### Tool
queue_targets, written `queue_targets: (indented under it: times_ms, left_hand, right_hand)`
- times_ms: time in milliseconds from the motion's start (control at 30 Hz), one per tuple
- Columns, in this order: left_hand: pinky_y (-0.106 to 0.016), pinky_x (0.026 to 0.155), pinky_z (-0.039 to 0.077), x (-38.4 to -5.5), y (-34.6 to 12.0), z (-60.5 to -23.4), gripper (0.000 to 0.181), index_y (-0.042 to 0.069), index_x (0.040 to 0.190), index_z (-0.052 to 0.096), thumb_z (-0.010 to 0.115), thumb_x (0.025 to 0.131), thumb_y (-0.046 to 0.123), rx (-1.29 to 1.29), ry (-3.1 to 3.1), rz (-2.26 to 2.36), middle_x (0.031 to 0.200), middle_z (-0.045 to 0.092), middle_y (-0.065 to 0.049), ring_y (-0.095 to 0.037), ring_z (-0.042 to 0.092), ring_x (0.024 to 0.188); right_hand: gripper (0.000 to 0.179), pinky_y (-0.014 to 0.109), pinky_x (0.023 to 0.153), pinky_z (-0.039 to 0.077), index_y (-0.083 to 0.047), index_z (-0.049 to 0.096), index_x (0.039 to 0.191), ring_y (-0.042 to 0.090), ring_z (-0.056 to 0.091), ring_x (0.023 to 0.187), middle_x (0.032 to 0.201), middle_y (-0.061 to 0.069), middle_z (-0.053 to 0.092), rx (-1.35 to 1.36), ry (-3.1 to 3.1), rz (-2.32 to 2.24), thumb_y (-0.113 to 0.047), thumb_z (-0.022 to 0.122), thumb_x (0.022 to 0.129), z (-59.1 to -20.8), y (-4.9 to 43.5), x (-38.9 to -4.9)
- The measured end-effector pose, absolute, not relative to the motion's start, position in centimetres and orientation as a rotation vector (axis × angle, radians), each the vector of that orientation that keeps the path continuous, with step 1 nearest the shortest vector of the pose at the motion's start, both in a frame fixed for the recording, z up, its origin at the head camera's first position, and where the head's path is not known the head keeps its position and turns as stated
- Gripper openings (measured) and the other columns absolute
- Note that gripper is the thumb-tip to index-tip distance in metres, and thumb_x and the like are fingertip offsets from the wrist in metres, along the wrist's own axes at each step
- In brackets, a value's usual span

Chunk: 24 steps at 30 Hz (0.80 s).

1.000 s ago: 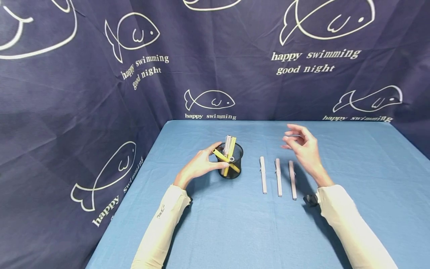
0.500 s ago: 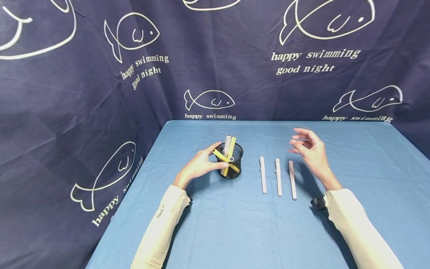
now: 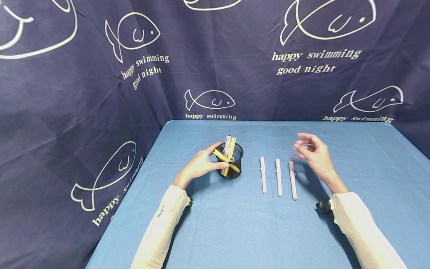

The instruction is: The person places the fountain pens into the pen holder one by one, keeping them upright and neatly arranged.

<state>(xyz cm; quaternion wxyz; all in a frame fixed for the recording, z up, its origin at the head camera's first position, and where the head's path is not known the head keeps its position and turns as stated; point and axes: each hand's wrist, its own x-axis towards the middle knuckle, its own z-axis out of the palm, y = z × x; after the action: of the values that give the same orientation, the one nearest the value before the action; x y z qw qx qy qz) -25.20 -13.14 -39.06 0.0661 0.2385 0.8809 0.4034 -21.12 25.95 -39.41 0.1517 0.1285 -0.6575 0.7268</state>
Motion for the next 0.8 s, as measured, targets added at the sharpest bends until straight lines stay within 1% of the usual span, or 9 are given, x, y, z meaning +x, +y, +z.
queue_targets:
  times_ms: [267,567,800]
  left_hand:
    - [-0.045,0.114,0.037,-25.2,-13.1,-39.0,0.092,0.029,0.161,0.039,0.079,0.084,0.059,0.721,2.658,1.215,0.157,0.047,-0.007,-0.022,0.044,0.142]
    - [-0.044,0.114,0.038,-25.2,-13.1,-39.0,0.092,0.029,0.160,0.040,0.079,0.083,0.061,0.719,2.665,1.216,0.156,0.048,-0.007,-0.020,0.044,0.142]
    - [-0.045,0.114,0.038,-25.2,-13.1,-39.1,0.092,0.030,0.161,0.039,0.079,0.084,0.060,0.718,2.662,1.211,0.156,0.048,-0.007,-0.023,0.045,0.142]
  right_hand:
    - [0.032,0.027,0.070,0.060,-0.014,0.066,0.122,0.008,0.071,0.086,0.098,0.005,0.064,0.318,-1.935,2.106,0.009,0.063,0.098,-39.9,26.5,-21.0]
    - [0.030,0.028,0.070,0.061,-0.014,0.065,0.120,0.009,0.071,0.085,0.096,0.003,0.066,0.330,-1.941,2.124,0.007,0.062,0.099,-40.4,27.2,-20.7]
    - [0.030,0.029,0.070,0.061,-0.015,0.065,0.119,0.009,0.070,0.085,0.095,0.002,0.067,0.335,-1.963,2.146,0.007,0.060,0.101,-40.9,27.7,-20.5]
